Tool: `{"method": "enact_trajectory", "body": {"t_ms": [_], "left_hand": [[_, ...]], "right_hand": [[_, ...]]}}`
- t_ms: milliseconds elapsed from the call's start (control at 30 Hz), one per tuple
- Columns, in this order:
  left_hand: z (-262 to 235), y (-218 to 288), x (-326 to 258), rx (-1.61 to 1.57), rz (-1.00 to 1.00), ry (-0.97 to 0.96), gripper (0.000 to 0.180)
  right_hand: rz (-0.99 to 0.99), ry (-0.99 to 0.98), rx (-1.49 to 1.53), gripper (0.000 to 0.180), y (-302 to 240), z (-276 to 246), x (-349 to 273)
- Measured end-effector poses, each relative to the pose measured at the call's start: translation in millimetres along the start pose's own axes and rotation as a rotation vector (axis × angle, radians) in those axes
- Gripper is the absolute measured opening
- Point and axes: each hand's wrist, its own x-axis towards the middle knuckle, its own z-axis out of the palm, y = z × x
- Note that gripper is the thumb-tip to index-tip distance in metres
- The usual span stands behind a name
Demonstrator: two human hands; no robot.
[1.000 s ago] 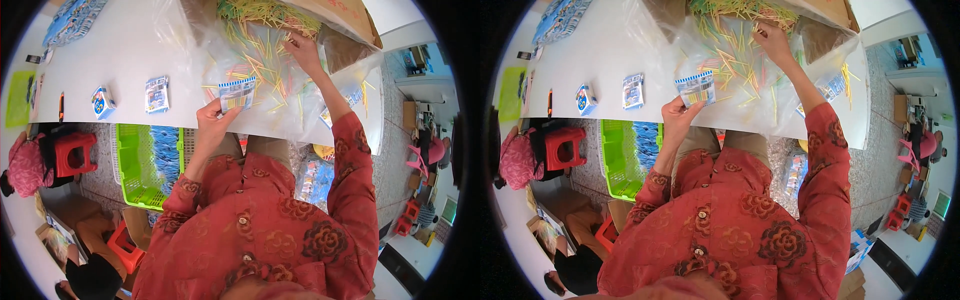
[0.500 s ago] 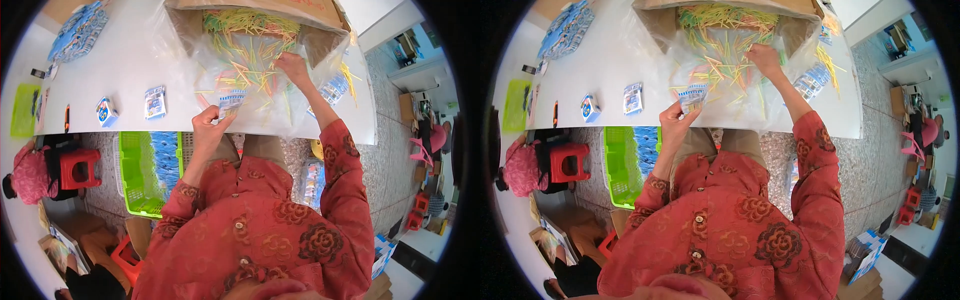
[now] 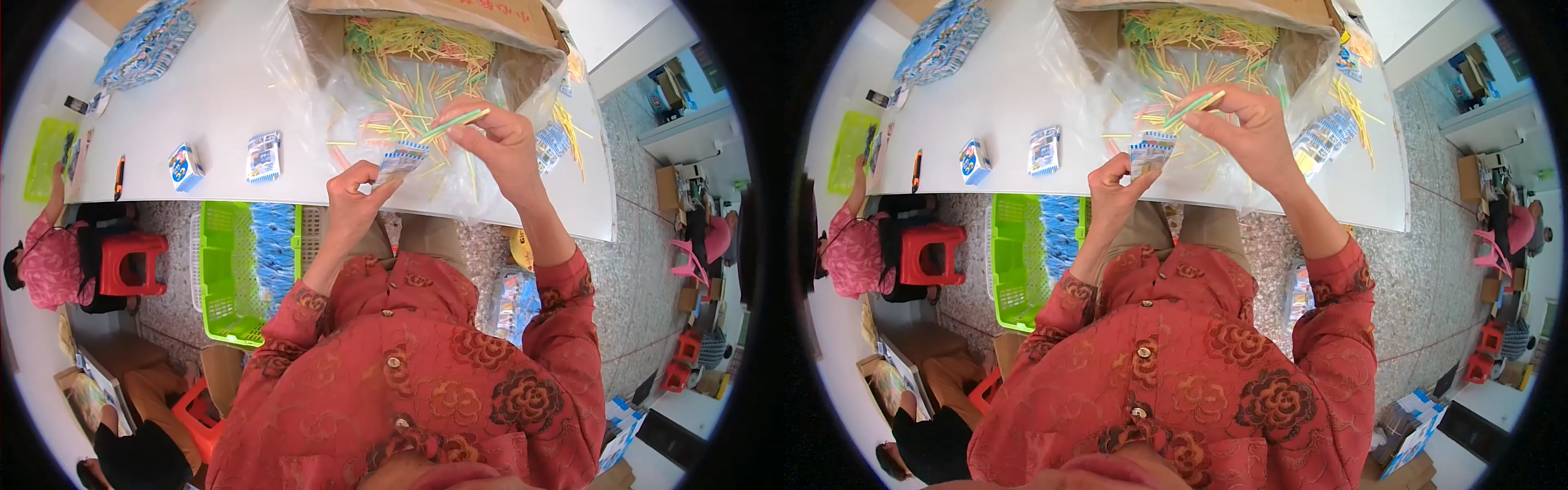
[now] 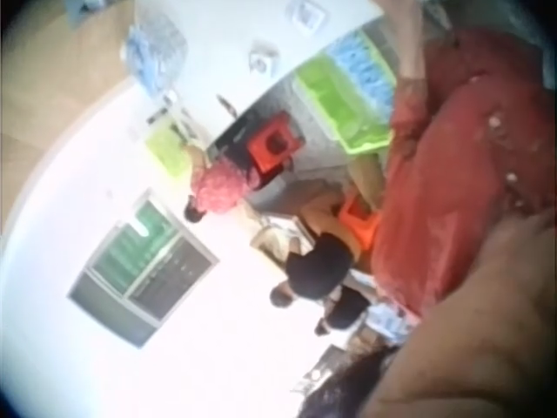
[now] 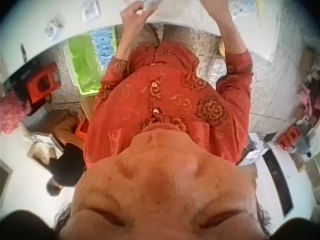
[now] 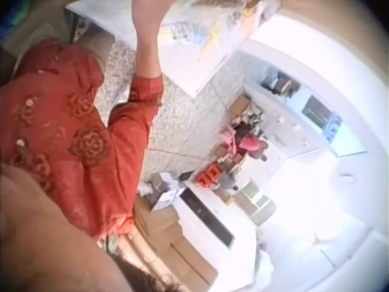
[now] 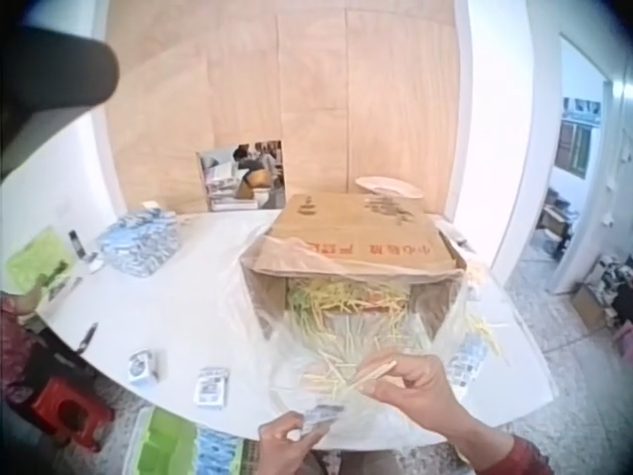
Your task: Packaging small blue items and yellow strips into packets.
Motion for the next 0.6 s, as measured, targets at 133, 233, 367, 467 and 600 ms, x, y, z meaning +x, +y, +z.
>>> {"method": "enact_trajectory", "body": {"t_ms": [133,233,367,467,600], "left_hand": [[-1,6,-2,0.007,0.018,-0.004,0.012],[-2,10,-2,0.028,0.020,-0.022,0.011],[-3,15,-4,0.026,0.000,-0.083,0.010],[-3,14,-6,0.026,0.002,-0.087,0.009],[-5,7,-7,-0.005,0.013,-0.085,0.009]], "right_hand": [[-0.058,0.007,-0.170,0.012,-8,11,-4],[-0.049,-0.044,-0.246,0.010,-7,16,-5],[-0.122,-0.089,-0.273,0.012,-1,22,-5],[-0.082,-0.124,-0.268,0.013,-2,25,-5],[-0.052,-0.215,-0.181,0.016,-1,26,-5]]}}
